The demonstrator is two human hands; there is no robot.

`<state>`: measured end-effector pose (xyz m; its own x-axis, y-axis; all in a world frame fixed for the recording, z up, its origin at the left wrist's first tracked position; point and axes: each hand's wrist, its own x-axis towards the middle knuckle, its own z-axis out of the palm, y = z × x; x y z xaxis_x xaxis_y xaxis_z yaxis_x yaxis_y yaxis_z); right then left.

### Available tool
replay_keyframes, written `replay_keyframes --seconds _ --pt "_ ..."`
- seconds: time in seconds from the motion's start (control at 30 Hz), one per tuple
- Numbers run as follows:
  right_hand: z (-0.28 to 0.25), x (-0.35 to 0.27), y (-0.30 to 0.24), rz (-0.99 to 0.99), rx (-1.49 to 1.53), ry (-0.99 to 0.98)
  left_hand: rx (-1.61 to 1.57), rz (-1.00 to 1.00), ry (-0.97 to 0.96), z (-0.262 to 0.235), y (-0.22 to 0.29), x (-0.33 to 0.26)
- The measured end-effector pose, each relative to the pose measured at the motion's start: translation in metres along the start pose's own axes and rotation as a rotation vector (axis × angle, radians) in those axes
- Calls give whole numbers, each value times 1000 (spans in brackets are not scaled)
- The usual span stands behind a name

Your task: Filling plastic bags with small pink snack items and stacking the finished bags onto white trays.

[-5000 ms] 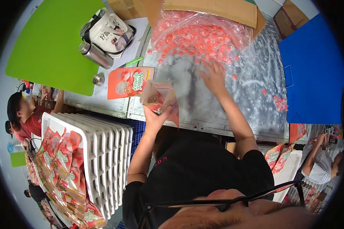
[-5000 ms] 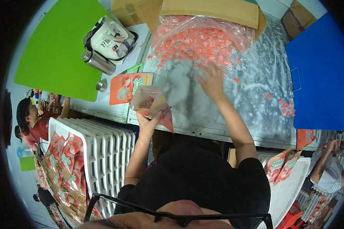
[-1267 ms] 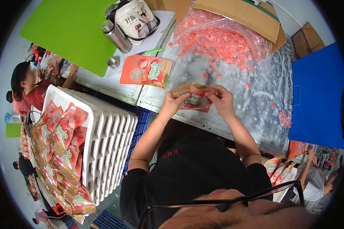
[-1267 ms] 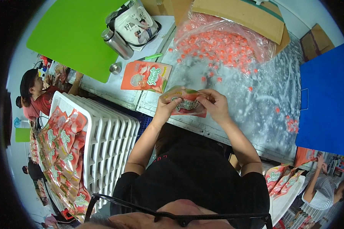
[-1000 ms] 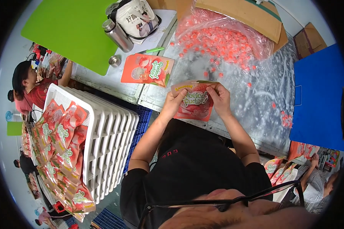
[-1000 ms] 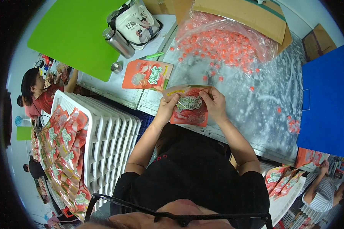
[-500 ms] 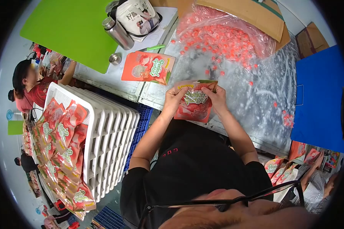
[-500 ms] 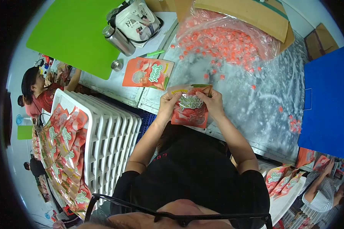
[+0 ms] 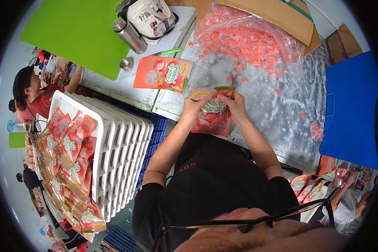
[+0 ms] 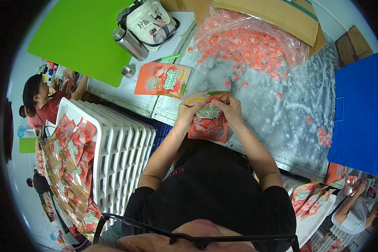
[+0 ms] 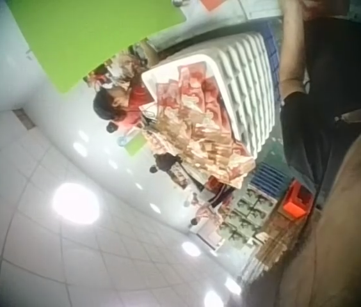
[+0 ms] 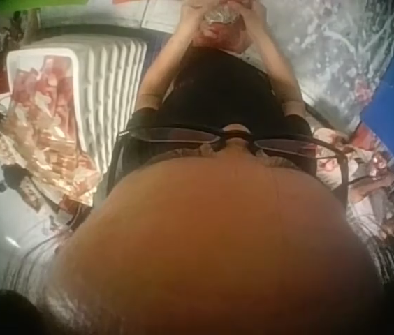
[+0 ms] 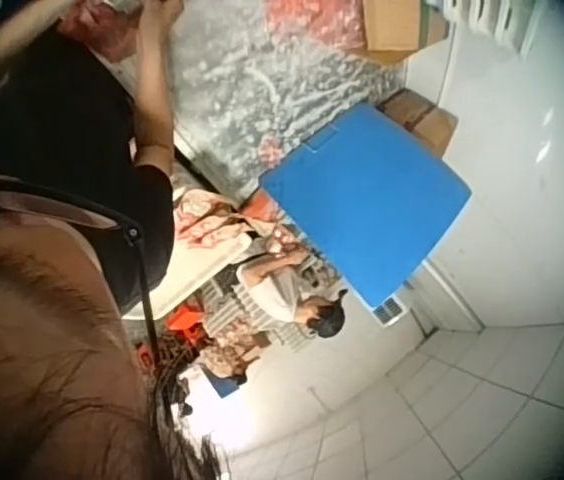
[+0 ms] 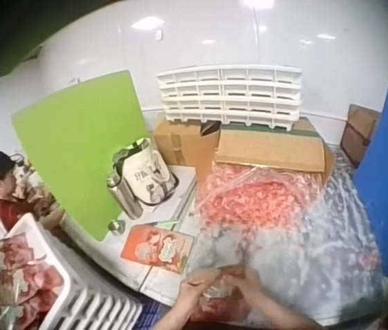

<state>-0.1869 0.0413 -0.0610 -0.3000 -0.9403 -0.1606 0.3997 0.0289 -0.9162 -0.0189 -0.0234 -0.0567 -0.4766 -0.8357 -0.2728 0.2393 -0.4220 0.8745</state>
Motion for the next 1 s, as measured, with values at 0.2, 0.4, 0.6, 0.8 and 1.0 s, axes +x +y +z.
replay_keyframes --seconds 0.2,0.4,0.6,0.8,1.0 --pt "-19 11 19 -9 -71 -21 37 -69 61 6 6 2" --pt "-15 9 18 97 111 25 -107 -201 -58 -22 -6 13" --pt "-25 23 50 35 59 65 46 -229 1 -31 -18 23" --pt "-27 28 49 128 76 176 1228 700 203 13 -23 -13" --pt "-32 30 62 124 98 190 1554 601 -151 13 -60 -29"
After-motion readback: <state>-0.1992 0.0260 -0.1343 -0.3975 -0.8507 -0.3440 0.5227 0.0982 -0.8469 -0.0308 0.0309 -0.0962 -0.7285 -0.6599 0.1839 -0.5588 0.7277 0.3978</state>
